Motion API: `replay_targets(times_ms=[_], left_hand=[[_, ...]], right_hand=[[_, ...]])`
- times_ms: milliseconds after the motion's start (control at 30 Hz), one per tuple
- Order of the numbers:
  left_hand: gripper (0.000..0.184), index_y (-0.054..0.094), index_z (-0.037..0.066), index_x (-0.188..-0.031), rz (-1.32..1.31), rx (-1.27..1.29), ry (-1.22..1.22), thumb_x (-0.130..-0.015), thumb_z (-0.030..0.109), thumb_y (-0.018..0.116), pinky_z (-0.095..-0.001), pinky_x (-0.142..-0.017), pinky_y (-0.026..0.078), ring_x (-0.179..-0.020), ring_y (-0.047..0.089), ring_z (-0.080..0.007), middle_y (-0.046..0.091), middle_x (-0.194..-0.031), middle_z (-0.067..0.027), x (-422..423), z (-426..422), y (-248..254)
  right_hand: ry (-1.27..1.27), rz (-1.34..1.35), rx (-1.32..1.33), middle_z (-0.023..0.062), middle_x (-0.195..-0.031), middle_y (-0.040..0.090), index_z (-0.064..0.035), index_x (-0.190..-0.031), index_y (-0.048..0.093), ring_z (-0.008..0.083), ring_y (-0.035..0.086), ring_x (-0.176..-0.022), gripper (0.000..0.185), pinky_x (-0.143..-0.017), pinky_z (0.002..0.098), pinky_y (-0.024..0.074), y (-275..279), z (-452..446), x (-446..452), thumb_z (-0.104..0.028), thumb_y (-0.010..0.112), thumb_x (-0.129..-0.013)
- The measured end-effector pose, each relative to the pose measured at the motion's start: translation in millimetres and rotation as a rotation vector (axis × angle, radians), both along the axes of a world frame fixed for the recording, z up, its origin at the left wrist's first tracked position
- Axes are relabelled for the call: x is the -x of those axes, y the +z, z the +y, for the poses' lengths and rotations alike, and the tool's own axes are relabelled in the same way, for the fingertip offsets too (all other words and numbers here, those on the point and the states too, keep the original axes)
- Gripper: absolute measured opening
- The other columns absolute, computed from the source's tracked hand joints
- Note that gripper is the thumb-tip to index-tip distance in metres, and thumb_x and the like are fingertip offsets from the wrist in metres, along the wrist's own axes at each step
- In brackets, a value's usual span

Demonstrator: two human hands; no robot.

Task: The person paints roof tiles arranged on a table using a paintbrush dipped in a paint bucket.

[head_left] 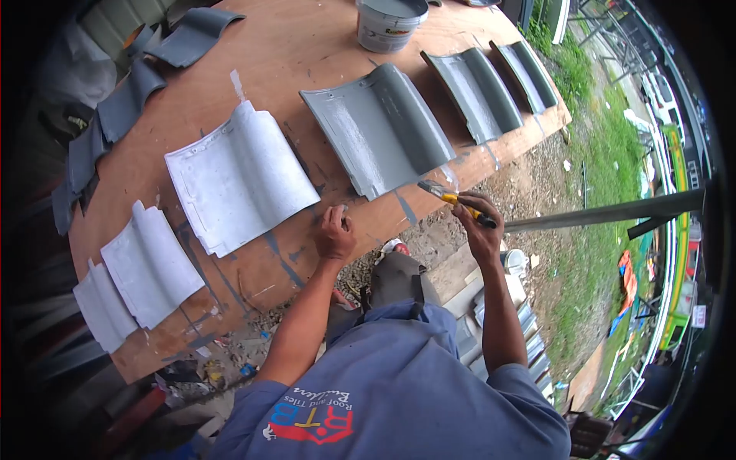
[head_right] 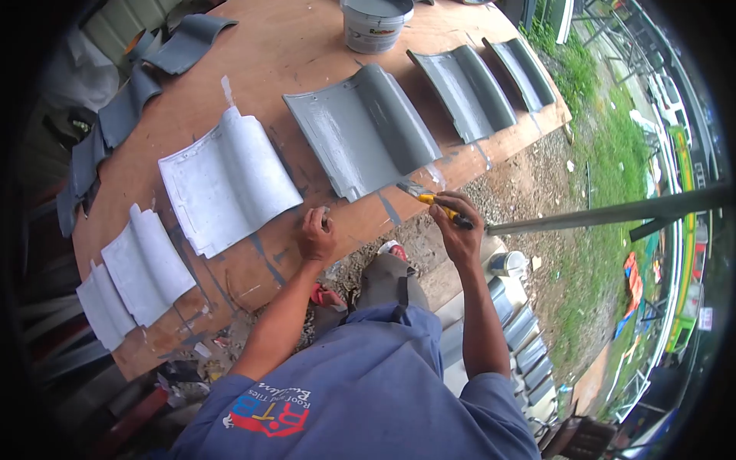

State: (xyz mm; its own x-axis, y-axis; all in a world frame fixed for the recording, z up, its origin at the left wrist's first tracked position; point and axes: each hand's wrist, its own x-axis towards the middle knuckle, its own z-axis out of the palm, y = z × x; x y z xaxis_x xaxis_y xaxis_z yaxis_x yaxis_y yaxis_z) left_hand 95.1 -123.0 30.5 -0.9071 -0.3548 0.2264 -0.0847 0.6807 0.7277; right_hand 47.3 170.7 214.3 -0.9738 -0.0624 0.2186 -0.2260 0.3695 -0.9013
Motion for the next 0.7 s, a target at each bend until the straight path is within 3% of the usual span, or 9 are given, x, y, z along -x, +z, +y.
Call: replay_targets(times_ms=[167, 400, 533, 700], left_hand=[[0.028, 0.066, 0.008, -0.116, 0.031, 0.029, 0.057, -0.089, 0.015, 0.066, -0.0494, -0.084, 0.057, -0.098, 0.068, -0.0411, 0.068, -0.110, -0.0167, 0.5, 0.9, 2.7], [0.028, 0.068, 0.007, -0.117, -0.021, 0.025, 0.127, -0.090, 0.016, 0.068, -0.0496, -0.083, 0.057, -0.097, 0.069, -0.0413, 0.068, -0.111, -0.0172, -5.4, 5.0, 8.8], [0.027, 0.069, 0.008, -0.115, -0.028, 0.045, 0.150, -0.089, 0.016, 0.069, -0.0497, -0.079, 0.057, -0.093, 0.069, -0.0410, 0.068, -0.108, -0.0162, 0.2, 7.4, 6.5], [0.028, 0.070, 0.008, -0.113, -0.039, 0.042, 0.178, -0.087, 0.015, 0.070, -0.0480, -0.077, 0.058, -0.088, 0.069, -0.0397, 0.068, -0.106, -0.0144, 3.0, 10.2, 5.4]], right_hand=[[0.117, 0.282, -0.259, 0.0146, -0.107, 0.075, -0.0007, -0.104, 0.077, 0.0250, 0.076, -0.093, 0.016, -0.080, 0.0355, 0.0601, 15.0, -13.4, 59.1, -0.001, 0.081, -0.089], [0.407, 0.586, -0.321, 0.0166, -0.108, 0.072, -0.0053, -0.108, 0.076, 0.0372, 0.074, -0.091, 0.018, -0.080, 0.0418, 0.0605, 22.5, -108.4, 239.7, -0.008, 0.078, -0.090], [0.514, 0.567, -0.424, 0.0152, -0.112, 0.070, -0.0050, -0.106, 0.073, 0.0382, 0.072, -0.095, 0.016, -0.082, 0.0451, 0.0604, 0.9, -148.8, 325.3, -0.011, 0.076, -0.092], [0.651, 0.611, -0.616, 0.0159, -0.109, 0.068, -0.0020, -0.107, 0.070, 0.0385, 0.070, -0.094, 0.016, -0.081, 0.0461, 0.0593, -16.1, -99.0, 287.1, -0.006, 0.074, -0.091]])
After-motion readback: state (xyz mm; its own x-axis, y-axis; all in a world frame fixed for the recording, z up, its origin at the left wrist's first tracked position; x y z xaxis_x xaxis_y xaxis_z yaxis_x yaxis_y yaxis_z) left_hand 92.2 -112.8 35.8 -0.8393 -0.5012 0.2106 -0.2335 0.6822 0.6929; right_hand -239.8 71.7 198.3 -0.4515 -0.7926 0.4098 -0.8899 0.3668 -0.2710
